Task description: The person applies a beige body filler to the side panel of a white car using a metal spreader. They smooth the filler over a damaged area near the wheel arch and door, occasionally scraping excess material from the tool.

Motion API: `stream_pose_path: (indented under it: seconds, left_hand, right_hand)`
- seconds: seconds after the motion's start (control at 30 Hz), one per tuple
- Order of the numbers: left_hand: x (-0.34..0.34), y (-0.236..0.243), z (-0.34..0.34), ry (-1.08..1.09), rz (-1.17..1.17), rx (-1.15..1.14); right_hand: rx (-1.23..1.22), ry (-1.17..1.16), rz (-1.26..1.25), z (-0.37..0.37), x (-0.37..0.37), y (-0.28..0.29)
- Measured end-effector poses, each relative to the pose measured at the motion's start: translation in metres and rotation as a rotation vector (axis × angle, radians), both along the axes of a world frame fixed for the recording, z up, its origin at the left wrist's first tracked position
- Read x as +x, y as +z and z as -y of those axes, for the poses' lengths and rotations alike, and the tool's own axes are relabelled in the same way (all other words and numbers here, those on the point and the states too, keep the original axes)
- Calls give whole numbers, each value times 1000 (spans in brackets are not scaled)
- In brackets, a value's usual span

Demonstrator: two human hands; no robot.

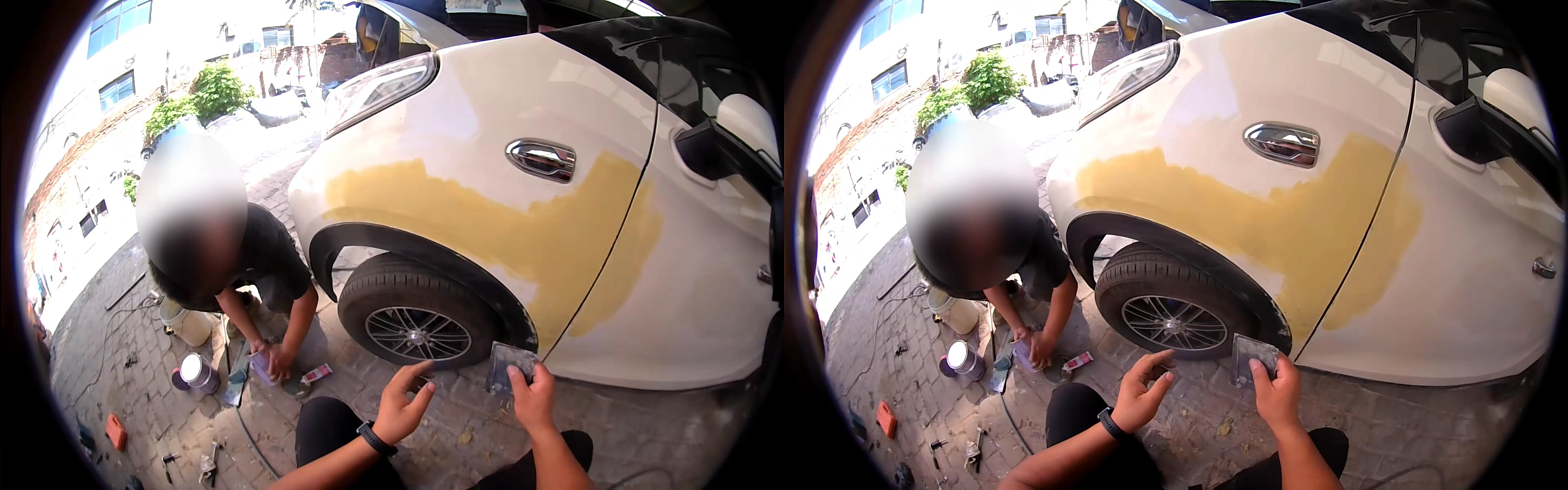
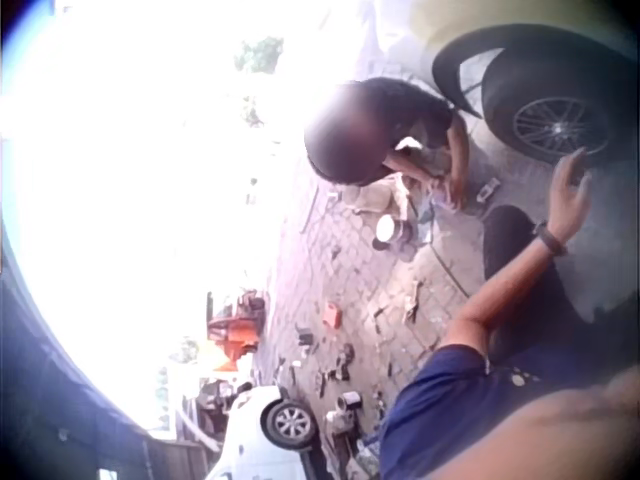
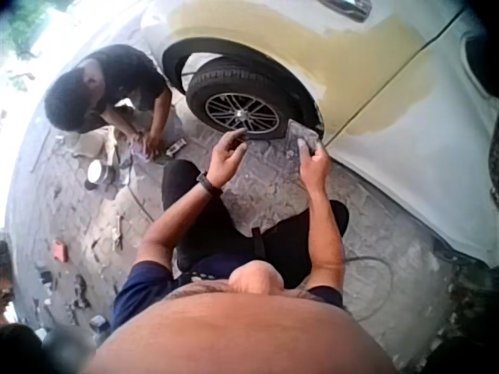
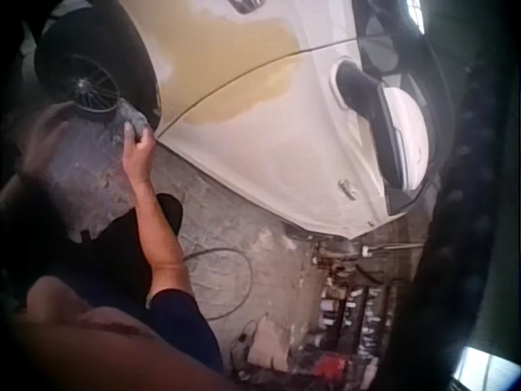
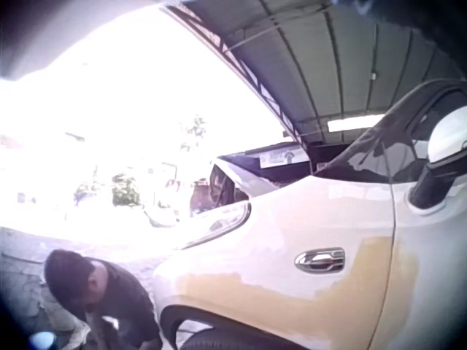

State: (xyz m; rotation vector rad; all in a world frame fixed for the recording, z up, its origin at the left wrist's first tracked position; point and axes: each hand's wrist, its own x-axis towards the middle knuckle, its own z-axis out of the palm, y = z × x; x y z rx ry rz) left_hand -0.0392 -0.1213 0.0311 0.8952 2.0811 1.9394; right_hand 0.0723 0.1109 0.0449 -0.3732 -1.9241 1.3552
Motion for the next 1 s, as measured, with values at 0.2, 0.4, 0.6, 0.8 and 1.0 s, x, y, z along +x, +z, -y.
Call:
stream_pose_path:
  seconds: [0.2,0.4,0.6,0.8,1.0]
  left_hand:
    - [-9,-45,-35,-55,150,18]
    - [14,-48,-43,-77,210,98]
    - [14,-13,-25,-127,8,66]
    - [12,-16,-19,-149,71,98]
    - [5,-22,-15,-72,61,113]
  right_hand:
    - [687,-43,183,-41,-48,114]
    - [1032,4,239,-42,-108,167]
    - [1185,-33,318,-28,-134,177]
    - [1228,-30,305,-15,-149,178]
    - [1517,436,454,0,-130,152]
